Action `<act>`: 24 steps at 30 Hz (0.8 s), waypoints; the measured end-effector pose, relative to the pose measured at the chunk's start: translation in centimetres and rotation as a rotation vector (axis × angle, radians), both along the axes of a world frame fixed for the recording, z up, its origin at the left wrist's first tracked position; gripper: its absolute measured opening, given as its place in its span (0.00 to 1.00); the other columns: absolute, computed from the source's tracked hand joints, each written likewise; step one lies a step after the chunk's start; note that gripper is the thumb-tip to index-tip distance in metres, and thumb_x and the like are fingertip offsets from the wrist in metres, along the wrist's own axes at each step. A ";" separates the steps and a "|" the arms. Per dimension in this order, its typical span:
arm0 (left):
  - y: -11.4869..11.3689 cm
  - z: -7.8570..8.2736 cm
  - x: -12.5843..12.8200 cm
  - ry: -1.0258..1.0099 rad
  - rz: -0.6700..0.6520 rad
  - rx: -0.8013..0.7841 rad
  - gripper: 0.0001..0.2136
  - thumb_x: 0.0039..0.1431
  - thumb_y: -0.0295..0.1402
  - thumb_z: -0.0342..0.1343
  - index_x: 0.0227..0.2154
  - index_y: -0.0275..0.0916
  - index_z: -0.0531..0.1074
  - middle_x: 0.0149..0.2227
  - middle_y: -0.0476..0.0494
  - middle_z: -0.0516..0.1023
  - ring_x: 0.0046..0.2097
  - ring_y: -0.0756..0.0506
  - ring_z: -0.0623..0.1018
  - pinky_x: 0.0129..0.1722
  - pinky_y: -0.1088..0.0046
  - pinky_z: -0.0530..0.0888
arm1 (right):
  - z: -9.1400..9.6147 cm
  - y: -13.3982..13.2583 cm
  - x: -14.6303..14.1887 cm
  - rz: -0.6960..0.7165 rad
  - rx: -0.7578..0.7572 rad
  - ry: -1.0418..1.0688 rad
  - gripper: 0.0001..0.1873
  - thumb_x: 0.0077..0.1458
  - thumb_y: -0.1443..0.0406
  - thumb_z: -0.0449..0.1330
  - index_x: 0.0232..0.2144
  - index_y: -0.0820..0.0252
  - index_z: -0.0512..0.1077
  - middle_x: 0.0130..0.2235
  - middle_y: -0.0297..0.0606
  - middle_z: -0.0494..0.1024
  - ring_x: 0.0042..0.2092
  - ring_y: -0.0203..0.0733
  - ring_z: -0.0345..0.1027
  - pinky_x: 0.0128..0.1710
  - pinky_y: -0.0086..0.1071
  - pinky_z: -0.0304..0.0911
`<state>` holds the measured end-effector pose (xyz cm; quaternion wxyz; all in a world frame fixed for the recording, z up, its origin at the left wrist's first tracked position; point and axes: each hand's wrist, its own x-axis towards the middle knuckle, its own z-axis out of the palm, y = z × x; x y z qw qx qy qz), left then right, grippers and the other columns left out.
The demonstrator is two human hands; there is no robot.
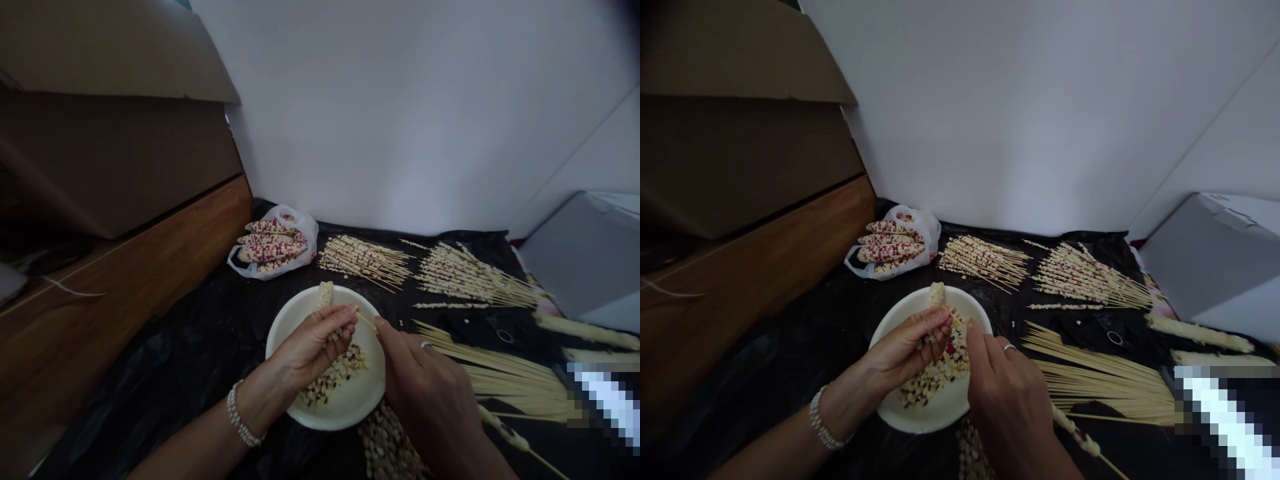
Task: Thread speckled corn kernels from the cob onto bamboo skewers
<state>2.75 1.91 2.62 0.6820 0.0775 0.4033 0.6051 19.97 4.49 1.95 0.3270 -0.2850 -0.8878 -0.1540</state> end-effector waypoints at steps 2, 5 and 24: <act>-0.2 0.0 0.3 -0.016 -0.033 0.006 0.04 0.50 0.23 0.63 0.30 0.31 0.76 0.28 0.47 0.76 0.27 0.56 0.74 0.31 0.85 0.72 | -0.1 0.0 -0.1 0.017 0.007 0.006 0.17 0.57 0.72 0.50 0.49 0.69 0.66 0.31 0.36 0.76 0.27 0.34 0.66 0.27 0.29 0.57; -0.4 -0.2 1.0 -0.041 -0.104 0.000 0.03 0.49 0.22 0.63 0.29 0.30 0.76 0.27 0.46 0.76 0.27 0.56 0.75 0.30 0.85 0.72 | -0.1 0.0 -0.5 0.006 -0.007 0.030 0.16 0.58 0.72 0.49 0.48 0.68 0.67 0.28 0.35 0.75 0.26 0.34 0.66 0.26 0.30 0.57; 0.2 0.1 -0.7 -0.109 -0.066 0.025 0.14 0.51 0.14 0.51 0.36 0.34 0.74 0.40 0.42 0.80 0.47 0.49 0.78 0.51 0.77 0.71 | 0.2 0.8 0.1 -0.056 0.021 0.043 0.18 0.59 0.69 0.50 0.51 0.66 0.65 0.34 0.37 0.78 0.25 0.34 0.67 0.23 0.29 0.57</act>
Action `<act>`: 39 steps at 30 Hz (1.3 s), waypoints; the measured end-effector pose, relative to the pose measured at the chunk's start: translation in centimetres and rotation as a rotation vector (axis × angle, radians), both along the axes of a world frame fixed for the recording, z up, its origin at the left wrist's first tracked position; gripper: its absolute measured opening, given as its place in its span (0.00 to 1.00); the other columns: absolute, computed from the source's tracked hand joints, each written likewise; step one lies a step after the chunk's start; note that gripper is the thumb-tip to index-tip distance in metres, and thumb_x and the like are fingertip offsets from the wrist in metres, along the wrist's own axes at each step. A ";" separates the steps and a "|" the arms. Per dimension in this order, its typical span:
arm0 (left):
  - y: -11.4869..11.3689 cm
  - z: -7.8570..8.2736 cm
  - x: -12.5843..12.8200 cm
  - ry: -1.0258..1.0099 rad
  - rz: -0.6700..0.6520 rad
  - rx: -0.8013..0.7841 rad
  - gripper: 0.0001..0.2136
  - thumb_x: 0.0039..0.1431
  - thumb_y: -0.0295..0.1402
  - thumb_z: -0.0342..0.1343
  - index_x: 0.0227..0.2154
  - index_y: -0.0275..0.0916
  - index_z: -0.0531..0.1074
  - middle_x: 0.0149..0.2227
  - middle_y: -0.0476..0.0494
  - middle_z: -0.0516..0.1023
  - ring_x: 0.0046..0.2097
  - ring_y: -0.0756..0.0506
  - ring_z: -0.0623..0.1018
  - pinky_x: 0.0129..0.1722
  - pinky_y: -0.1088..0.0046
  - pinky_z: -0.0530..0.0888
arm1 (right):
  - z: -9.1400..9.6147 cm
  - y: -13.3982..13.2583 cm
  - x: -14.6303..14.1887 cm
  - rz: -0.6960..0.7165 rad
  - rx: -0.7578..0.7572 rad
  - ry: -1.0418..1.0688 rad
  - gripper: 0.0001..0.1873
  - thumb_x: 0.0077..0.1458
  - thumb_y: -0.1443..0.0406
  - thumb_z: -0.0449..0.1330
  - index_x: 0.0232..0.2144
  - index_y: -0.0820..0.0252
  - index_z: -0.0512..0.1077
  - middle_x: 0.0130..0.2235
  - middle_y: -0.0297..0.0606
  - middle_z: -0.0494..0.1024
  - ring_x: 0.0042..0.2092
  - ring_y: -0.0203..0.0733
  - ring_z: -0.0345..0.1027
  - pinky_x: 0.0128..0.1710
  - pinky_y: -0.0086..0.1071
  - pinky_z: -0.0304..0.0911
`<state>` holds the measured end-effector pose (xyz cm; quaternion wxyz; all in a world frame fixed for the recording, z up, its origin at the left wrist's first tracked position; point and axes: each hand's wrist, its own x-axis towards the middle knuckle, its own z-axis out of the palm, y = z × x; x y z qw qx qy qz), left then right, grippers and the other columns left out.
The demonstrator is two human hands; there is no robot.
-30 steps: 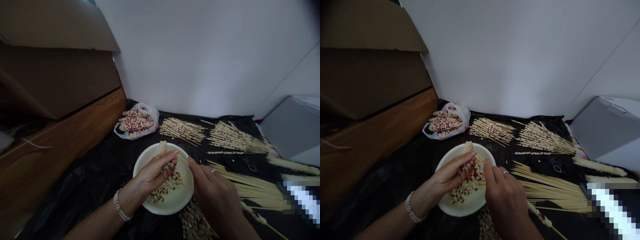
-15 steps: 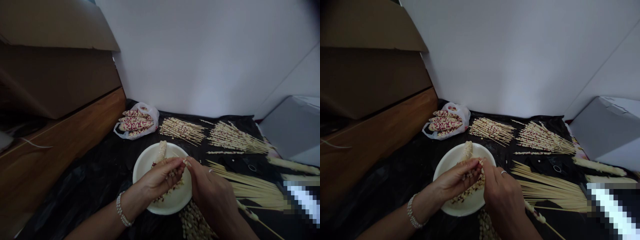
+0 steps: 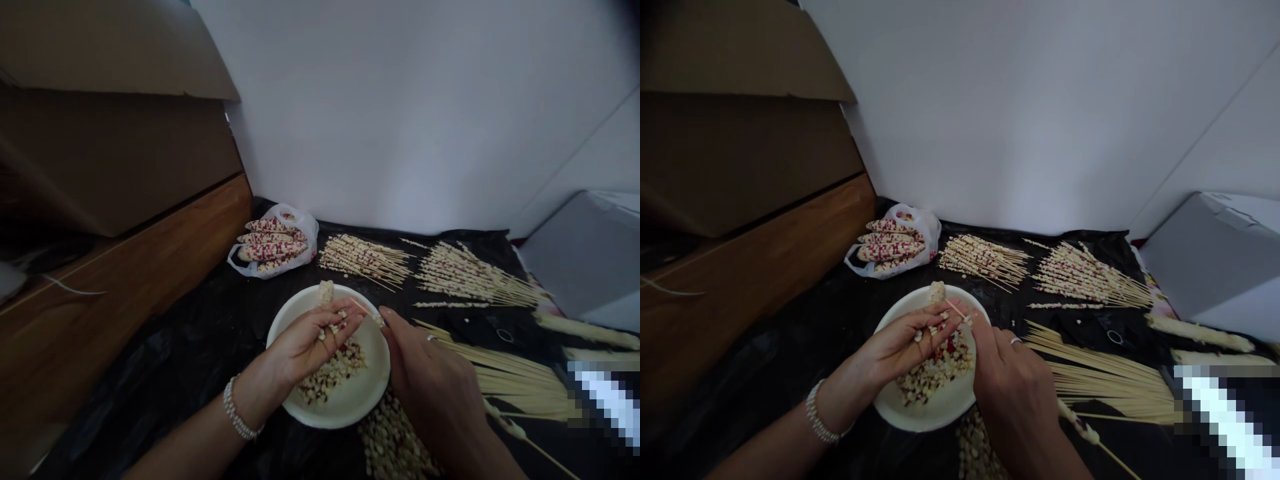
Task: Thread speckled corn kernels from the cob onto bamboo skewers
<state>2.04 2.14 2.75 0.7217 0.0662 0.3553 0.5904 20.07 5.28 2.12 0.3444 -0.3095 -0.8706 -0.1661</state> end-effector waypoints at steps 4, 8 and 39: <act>0.0 0.0 0.1 -0.007 0.031 -0.001 0.09 0.54 0.17 0.55 0.35 0.34 0.75 0.40 0.43 0.80 0.45 0.50 0.78 0.51 0.76 0.71 | -0.1 0.1 0.1 0.012 0.014 0.004 0.18 0.58 0.69 0.50 0.51 0.67 0.65 0.36 0.39 0.78 0.26 0.34 0.67 0.25 0.29 0.59; 0.1 0.2 0.1 -0.025 0.041 -0.065 0.06 0.55 0.20 0.56 0.34 0.34 0.75 0.39 0.43 0.80 0.42 0.52 0.79 0.47 0.80 0.73 | -0.2 0.2 0.2 0.010 0.001 0.010 0.19 0.57 0.70 0.52 0.51 0.67 0.65 0.37 0.40 0.78 0.27 0.35 0.68 0.26 0.29 0.59; 0.0 -0.2 -0.4 0.027 0.111 0.009 0.08 0.52 0.22 0.61 0.36 0.36 0.77 0.36 0.46 0.81 0.38 0.54 0.79 0.42 0.84 0.73 | 0.0 -0.3 0.1 0.009 -0.040 -0.054 0.15 0.58 0.70 0.50 0.47 0.65 0.69 0.34 0.39 0.78 0.26 0.37 0.66 0.23 0.32 0.55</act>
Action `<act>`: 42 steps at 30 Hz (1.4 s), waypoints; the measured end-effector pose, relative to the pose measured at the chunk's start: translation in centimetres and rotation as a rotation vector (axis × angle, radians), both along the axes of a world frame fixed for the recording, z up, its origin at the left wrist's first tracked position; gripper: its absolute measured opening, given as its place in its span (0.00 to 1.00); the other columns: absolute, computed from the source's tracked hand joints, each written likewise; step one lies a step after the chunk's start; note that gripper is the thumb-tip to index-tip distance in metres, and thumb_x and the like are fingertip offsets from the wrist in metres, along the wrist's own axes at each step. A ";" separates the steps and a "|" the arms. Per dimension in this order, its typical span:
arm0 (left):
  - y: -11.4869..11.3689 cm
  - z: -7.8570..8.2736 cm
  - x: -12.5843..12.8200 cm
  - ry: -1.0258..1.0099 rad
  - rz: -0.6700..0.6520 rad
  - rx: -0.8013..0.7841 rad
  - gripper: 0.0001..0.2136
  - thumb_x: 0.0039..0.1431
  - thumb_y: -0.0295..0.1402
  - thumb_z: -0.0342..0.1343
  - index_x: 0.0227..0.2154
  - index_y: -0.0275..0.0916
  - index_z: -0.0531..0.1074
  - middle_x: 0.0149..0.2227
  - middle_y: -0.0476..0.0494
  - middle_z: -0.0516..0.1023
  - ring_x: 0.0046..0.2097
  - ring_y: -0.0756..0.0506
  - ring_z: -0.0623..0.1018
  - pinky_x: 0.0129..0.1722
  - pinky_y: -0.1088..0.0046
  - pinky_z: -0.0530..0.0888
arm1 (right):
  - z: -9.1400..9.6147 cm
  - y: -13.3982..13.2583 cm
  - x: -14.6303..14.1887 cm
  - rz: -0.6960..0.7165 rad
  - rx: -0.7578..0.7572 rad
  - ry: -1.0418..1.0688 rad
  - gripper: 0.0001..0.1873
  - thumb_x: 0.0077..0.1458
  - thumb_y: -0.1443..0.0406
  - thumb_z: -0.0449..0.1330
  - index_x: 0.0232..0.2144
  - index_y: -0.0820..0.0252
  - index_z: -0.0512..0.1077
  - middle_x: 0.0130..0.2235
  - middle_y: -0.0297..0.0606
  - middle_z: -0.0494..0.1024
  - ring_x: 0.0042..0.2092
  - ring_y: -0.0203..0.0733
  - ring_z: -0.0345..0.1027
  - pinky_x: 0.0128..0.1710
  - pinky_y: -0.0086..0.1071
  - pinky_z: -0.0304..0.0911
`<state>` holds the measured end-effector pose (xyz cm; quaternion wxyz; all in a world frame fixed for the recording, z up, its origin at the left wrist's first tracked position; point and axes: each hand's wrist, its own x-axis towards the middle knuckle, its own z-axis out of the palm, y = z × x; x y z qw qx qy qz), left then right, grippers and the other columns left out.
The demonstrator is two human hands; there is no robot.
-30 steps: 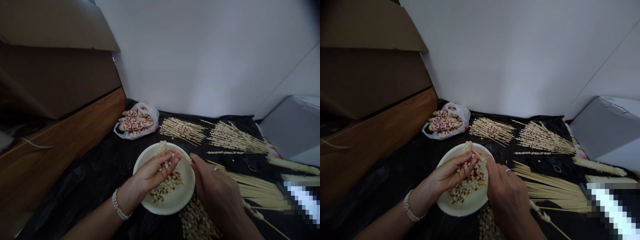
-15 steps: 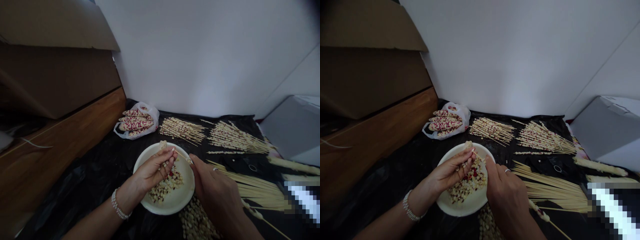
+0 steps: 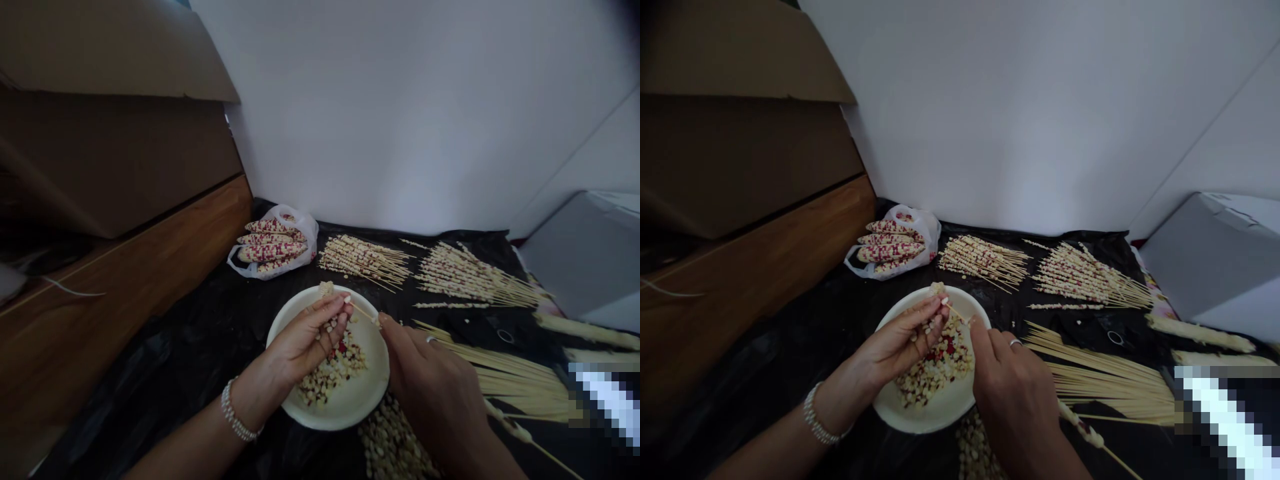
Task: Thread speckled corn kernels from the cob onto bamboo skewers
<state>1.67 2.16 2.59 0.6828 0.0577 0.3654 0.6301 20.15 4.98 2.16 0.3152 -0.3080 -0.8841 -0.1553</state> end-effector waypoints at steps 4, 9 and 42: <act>0.1 0.0 -0.1 0.023 0.017 -0.015 0.08 0.50 0.21 0.62 0.34 0.35 0.78 0.35 0.47 0.81 0.36 0.55 0.78 0.42 0.84 0.72 | -0.1 -0.1 0.0 -0.003 -0.007 -0.006 0.16 0.57 0.71 0.50 0.47 0.65 0.69 0.34 0.39 0.77 0.26 0.37 0.65 0.23 0.32 0.54; 0.1 0.1 -0.1 0.050 0.027 -0.027 0.09 0.49 0.20 0.63 0.33 0.37 0.78 0.35 0.49 0.81 0.36 0.55 0.78 0.41 0.83 0.72 | -0.2 -0.1 0.1 -0.014 -0.010 -0.014 0.16 0.58 0.71 0.50 0.47 0.64 0.69 0.33 0.38 0.77 0.26 0.36 0.64 0.24 0.32 0.52; 0.0 -0.3 -0.1 0.088 0.038 -0.040 0.10 0.48 0.20 0.63 0.34 0.38 0.78 0.36 0.48 0.81 0.40 0.52 0.78 0.45 0.80 0.71 | 0.6 -0.4 -0.1 -0.009 0.008 -0.036 0.16 0.56 0.71 0.50 0.46 0.65 0.70 0.29 0.36 0.74 0.25 0.37 0.63 0.24 0.32 0.52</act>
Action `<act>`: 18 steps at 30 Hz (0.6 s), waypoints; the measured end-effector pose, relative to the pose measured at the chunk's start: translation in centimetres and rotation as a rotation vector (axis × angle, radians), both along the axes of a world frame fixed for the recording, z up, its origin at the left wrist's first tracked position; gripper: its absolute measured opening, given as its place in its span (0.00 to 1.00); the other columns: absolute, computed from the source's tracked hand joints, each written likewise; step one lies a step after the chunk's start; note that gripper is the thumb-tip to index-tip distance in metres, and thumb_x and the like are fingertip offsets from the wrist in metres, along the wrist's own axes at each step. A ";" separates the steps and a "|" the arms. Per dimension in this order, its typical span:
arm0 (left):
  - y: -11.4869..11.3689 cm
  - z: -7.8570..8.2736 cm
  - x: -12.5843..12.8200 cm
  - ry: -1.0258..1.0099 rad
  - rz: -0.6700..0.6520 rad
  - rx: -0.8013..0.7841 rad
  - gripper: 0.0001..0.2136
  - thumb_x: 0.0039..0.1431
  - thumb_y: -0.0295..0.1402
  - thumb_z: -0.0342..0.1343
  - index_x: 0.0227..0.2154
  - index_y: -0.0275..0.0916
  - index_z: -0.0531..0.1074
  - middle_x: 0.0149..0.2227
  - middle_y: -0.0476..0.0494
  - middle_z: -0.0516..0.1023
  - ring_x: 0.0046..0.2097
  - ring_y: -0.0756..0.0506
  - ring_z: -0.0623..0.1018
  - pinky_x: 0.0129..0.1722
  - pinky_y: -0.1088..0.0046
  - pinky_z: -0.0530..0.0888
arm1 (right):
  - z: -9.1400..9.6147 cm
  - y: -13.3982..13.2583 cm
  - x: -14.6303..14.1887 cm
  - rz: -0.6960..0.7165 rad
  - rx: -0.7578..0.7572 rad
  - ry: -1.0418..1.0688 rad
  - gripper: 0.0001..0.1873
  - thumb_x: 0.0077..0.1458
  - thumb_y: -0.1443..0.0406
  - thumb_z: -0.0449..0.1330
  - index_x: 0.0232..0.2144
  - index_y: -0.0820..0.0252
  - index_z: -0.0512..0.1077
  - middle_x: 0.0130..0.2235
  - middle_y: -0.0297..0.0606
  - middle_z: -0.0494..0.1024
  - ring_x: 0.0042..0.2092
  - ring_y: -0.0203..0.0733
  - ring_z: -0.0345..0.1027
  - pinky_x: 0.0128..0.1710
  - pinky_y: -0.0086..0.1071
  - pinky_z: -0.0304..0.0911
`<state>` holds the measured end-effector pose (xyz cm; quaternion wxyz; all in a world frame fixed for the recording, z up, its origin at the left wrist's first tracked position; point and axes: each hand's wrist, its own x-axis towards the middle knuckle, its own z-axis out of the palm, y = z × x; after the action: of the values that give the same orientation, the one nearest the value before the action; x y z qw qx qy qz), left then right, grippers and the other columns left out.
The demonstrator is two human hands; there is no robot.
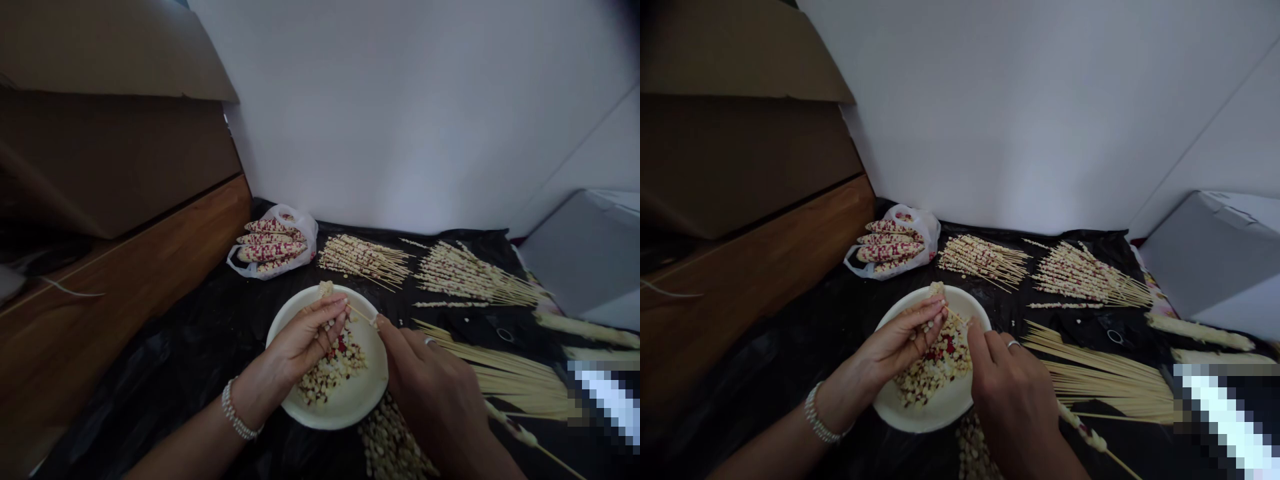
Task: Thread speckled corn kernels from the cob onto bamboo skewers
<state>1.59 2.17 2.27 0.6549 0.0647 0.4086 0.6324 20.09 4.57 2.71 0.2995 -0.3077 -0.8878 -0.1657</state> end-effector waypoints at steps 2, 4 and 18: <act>0.0 0.1 0.1 0.010 0.003 0.001 0.09 0.48 0.20 0.63 0.33 0.37 0.78 0.36 0.48 0.81 0.39 0.53 0.78 0.45 0.81 0.71 | 0.0 0.0 0.0 0.003 -0.001 -0.003 0.16 0.57 0.71 0.51 0.46 0.65 0.70 0.29 0.35 0.74 0.25 0.37 0.63 0.25 0.33 0.52; 0.0 0.2 0.3 0.014 0.000 -0.001 0.08 0.48 0.20 0.63 0.31 0.36 0.78 0.35 0.48 0.81 0.38 0.54 0.78 0.43 0.83 0.72 | -0.1 -0.1 0.0 -0.003 -0.007 -0.018 0.16 0.56 0.71 0.51 0.46 0.65 0.70 0.29 0.35 0.74 0.26 0.37 0.64 0.25 0.32 0.52; 0.0 0.6 0.8 -0.019 -0.050 -0.011 0.04 0.52 0.24 0.62 0.32 0.33 0.77 0.31 0.46 0.79 0.32 0.55 0.77 0.36 0.84 0.74 | -0.2 0.0 -0.2 0.000 0.028 0.022 0.16 0.55 0.73 0.50 0.45 0.67 0.70 0.29 0.36 0.74 0.26 0.37 0.63 0.25 0.32 0.54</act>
<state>2.41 2.14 2.85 0.6747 0.0656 0.4041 0.6142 19.89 4.58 2.52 0.3135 -0.3054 -0.8820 -0.1747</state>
